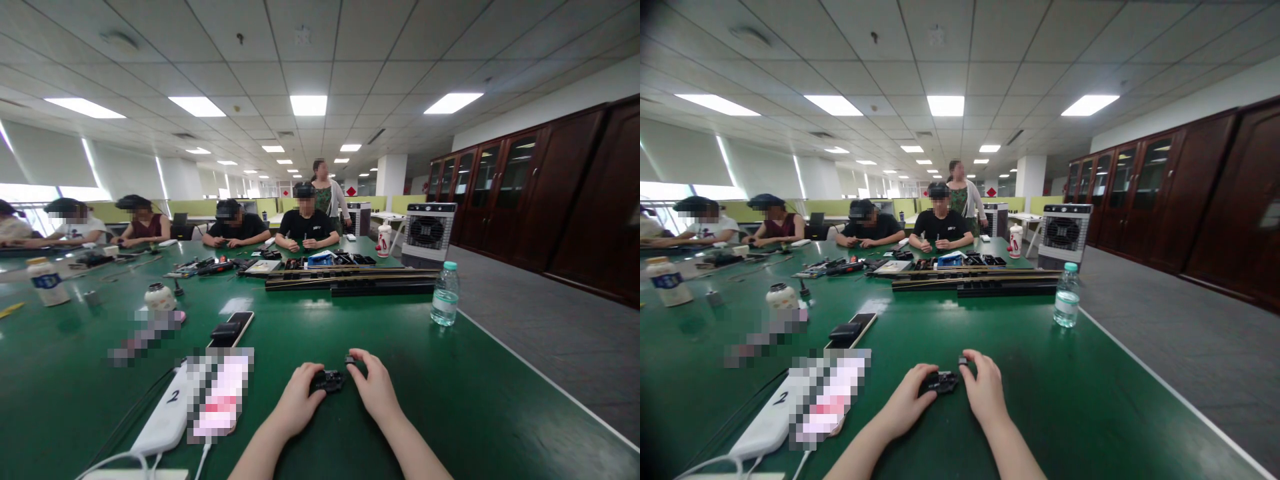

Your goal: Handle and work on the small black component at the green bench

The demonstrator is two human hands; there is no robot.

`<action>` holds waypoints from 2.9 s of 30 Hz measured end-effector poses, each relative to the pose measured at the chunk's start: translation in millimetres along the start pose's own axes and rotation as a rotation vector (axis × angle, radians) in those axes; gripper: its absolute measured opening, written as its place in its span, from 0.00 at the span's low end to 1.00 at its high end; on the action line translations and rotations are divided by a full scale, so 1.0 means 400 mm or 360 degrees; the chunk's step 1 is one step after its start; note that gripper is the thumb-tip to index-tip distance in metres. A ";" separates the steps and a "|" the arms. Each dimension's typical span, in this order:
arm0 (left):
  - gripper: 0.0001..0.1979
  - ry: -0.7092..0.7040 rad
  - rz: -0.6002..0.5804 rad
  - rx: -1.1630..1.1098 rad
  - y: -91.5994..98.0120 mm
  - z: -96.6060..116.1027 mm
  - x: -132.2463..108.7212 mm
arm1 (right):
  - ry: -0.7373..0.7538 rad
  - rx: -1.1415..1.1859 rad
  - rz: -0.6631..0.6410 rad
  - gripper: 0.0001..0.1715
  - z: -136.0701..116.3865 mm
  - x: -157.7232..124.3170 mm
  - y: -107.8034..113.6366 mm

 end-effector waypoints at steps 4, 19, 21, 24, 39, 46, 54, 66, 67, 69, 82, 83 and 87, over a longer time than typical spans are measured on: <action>0.23 0.0007 -0.0002 -0.0012 -0.001 -0.001 -0.001 | -0.0019 -0.0004 0.0049 0.15 0.008 0.004 0.011; 0.24 0.0018 -0.0024 -0.0013 0.002 0.006 -0.001 | -0.0046 -0.0026 0.0139 0.18 0.010 0.011 0.039; 0.24 0.0020 -0.0023 -0.0023 0.002 0.008 -0.002 | -0.0042 -0.0032 0.0098 0.18 0.009 0.010 0.034; 0.24 0.0032 -0.0026 -0.0024 0.004 0.012 -0.003 | -0.0043 -0.0056 -0.0007 0.18 0.006 0.007 0.020; 0.24 0.0034 -0.0014 -0.0020 -0.003 -0.003 0.000 | 0.0070 0.0009 -0.0460 0.12 -0.065 -0.029 -0.040; 0.23 0.0000 0.0003 -0.0028 0.000 0.003 0.000 | 0.0147 -0.0168 -0.0538 0.12 -0.068 -0.039 -0.064; 0.24 0.0011 -0.0013 -0.0002 -0.003 0.000 0.004 | 0.0151 -0.0238 -0.0570 0.12 -0.056 -0.041 -0.078; 0.23 -0.0039 0.0015 0.0001 0.000 0.005 0.002 | 0.0130 -0.0207 -0.0545 0.14 -0.046 -0.038 -0.079; 0.23 -0.0043 0.0011 0.0005 -0.001 0.006 0.002 | 0.0133 -0.0190 -0.0542 0.15 -0.047 -0.038 -0.077; 0.22 -0.0050 0.0005 0.0011 -0.001 0.007 0.001 | 0.0126 -0.0155 -0.0539 0.17 -0.047 -0.038 -0.074; 0.29 0.0022 0.0023 -0.0051 -0.007 -0.019 0.002 | 0.0039 -0.0095 -0.0532 0.19 -0.040 -0.035 -0.063; 0.29 0.0033 0.0022 -0.0048 -0.007 -0.019 0.002 | 0.0035 -0.0095 -0.0531 0.19 -0.039 -0.035 -0.063; 0.24 0.0024 0.0004 -0.0016 -0.008 -0.013 0.003 | 0.0024 -0.0095 -0.0552 0.19 -0.033 -0.035 -0.065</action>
Point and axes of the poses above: each hand's wrist, its own x-axis towards the middle knuckle, its own y-axis out of the back of the hand, z = x × y, the point moved 7 cm from there along x, towards the middle knuckle, and after that the axes turned 4 degrees about -y, right-handed, at the moved point
